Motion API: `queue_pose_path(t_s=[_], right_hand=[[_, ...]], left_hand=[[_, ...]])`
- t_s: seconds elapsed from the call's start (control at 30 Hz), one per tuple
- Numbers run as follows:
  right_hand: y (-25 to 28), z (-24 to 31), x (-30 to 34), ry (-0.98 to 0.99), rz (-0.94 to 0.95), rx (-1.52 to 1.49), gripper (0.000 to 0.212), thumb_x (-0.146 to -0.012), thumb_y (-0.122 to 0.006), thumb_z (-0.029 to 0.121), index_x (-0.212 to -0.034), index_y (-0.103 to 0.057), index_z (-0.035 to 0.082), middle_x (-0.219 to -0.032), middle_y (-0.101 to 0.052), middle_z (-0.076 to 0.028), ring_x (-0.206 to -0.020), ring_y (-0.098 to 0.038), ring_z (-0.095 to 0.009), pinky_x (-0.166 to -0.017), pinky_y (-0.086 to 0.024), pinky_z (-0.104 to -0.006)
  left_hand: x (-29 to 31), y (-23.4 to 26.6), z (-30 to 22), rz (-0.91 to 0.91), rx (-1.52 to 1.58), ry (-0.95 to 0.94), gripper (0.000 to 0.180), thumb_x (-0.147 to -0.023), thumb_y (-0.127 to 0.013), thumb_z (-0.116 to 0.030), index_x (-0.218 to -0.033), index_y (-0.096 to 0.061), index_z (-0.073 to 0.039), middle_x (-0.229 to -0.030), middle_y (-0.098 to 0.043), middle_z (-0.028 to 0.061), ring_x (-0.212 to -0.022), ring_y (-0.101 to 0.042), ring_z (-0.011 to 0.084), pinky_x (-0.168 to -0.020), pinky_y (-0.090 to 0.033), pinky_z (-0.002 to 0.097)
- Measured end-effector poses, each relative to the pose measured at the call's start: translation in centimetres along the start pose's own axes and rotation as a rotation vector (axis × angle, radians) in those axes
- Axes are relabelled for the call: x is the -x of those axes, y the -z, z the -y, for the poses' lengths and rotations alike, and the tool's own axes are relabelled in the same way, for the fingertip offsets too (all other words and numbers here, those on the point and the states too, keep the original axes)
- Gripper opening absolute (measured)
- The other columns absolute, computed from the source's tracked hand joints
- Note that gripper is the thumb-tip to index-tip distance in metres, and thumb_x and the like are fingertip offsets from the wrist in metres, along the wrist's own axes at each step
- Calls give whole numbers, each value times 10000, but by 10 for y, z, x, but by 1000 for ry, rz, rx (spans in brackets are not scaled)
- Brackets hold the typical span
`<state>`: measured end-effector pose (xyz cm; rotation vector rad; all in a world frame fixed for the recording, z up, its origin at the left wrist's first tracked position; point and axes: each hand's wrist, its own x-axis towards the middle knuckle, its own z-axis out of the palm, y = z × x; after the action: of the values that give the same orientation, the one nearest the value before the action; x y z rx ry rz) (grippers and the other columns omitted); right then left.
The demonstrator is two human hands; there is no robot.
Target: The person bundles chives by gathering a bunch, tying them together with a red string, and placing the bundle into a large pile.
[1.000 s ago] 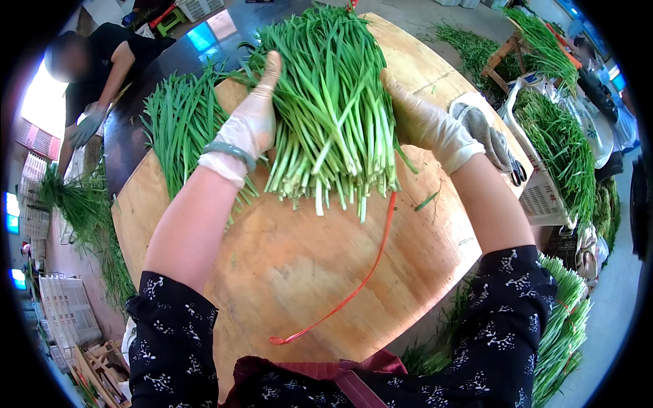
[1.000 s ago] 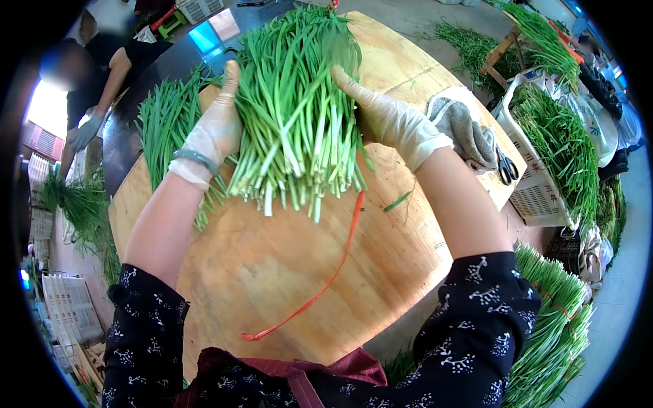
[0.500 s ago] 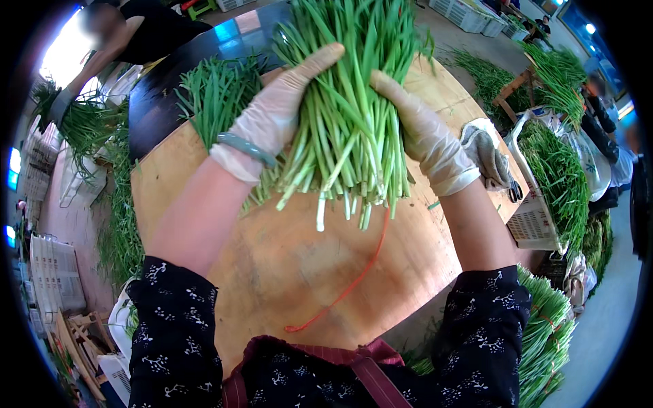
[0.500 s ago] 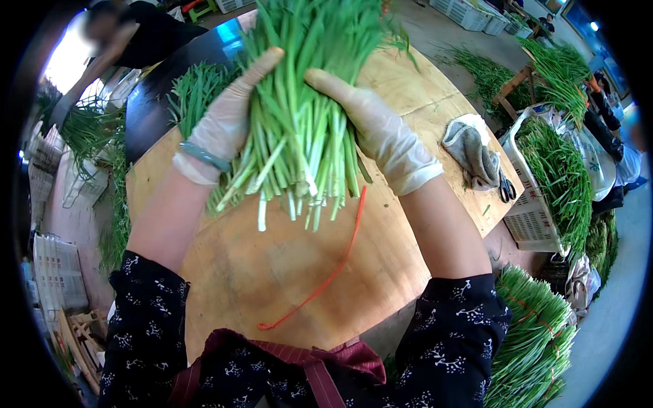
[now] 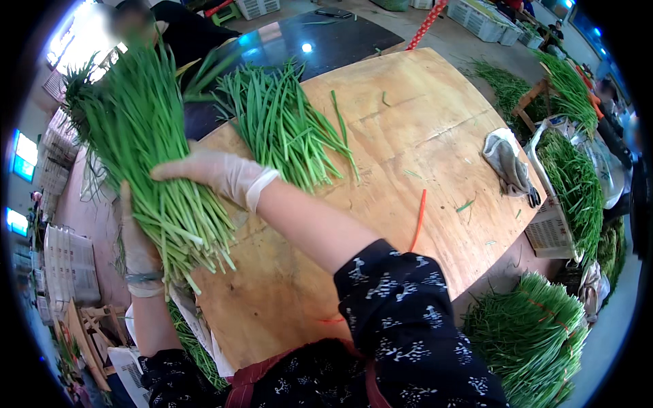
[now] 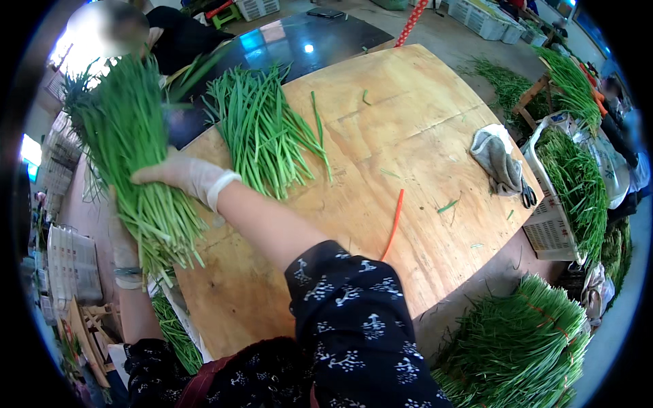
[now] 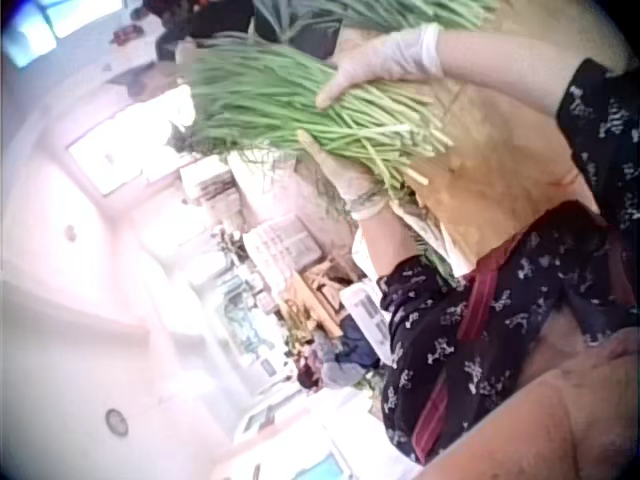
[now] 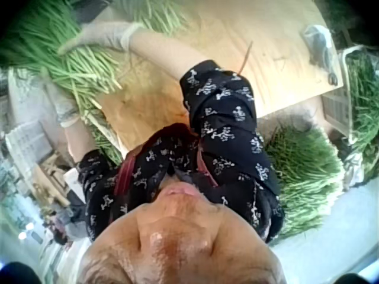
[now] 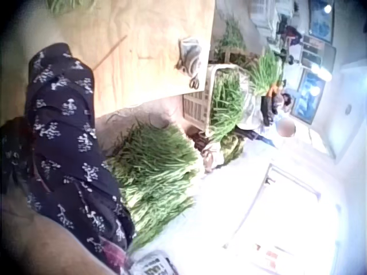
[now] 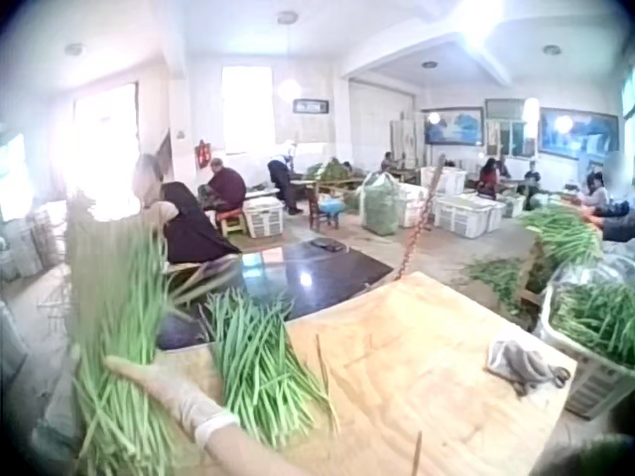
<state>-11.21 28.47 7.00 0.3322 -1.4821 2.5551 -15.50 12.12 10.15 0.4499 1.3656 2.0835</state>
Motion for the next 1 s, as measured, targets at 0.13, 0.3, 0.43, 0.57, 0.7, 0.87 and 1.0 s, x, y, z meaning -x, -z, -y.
queue_pose_path(t_s=[0.13, 0.3, 0.43, 0.57, 0.7, 0.87, 1.0], right_hand=[[9, -53, 24, -404, -155, -37, 465, -767, -685, 271, -1117, -559, -6, -1048, -625, -113, -916, -606, -189, -786, -489, -293], [75, -39, 59, -399, -357, 157, 767, -679, -743, 335, -1251, -397, -43, -1141, -563, -139, -1020, -550, -219, -843, -452, -313], [126, 17, 85, -505, -480, 158, 709, -693, -734, 327, -1224, -420, -21, -1101, -582, -125, -967, -570, -198, -820, -472, -304], [130, 55, 108, -509, -438, 138, 430, -778, -676, 294, -1095, -559, 28, -985, -640, -91, -806, -633, -151, -723, -531, -268], [100, 51, 107, -530, -358, 101, 455, -781, -678, 297, -1117, -550, 19, -984, -641, -97, -809, -635, -157, -734, -526, -274], [36, 22, 102, -339, -223, 269, 642, -710, -723, 334, -1183, -485, -29, -1025, -618, -110, -875, -606, -191, -797, -482, -288], [24, -27, 111, -438, -277, 657, 835, -654, -752, 404, -1253, -397, -57, -1104, -584, -169, -1002, -568, -248, -893, -430, -320]], left_hand=[[8, 53, 57, -167, 70, 298, 509, -861, -549, -414, -1214, -504, -50, -1129, -587, 67, -1007, -566, 209, -891, -456, 342], [-27, 7, 110, -79, 163, 264, 420, -865, -583, -309, -1181, -517, -42, -1152, -570, 74, -1023, -547, 195, -922, -427, 334], [-65, -51, 140, 49, 299, 290, 402, -833, -636, -257, -1160, -528, -49, -1124, -579, 68, -1005, -549, 187, -902, -435, 326], [-80, -89, 153, 30, 285, 379, 401, -813, -661, -225, -1153, -533, -55, -1090, -597, 56, -964, -572, 194, -877, -461, 339], [-49, -80, 112, 61, 248, 347, 408, -806, -668, -230, -1147, -538, -49, -1061, -613, 68, -916, -599, 197, -846, -483, 326], [14, -38, 52, 105, 170, 365, 353, -856, -599, -176, -1172, -525, -39, -1081, -608, 80, -940, -599, 182, -843, -488, 309], [49, 3, 51, 149, -190, 323, 383, -845, -612, -168, -1186, -513, -23, -1093, -604, 85, -973, -591, 181, -845, -491, 314]])
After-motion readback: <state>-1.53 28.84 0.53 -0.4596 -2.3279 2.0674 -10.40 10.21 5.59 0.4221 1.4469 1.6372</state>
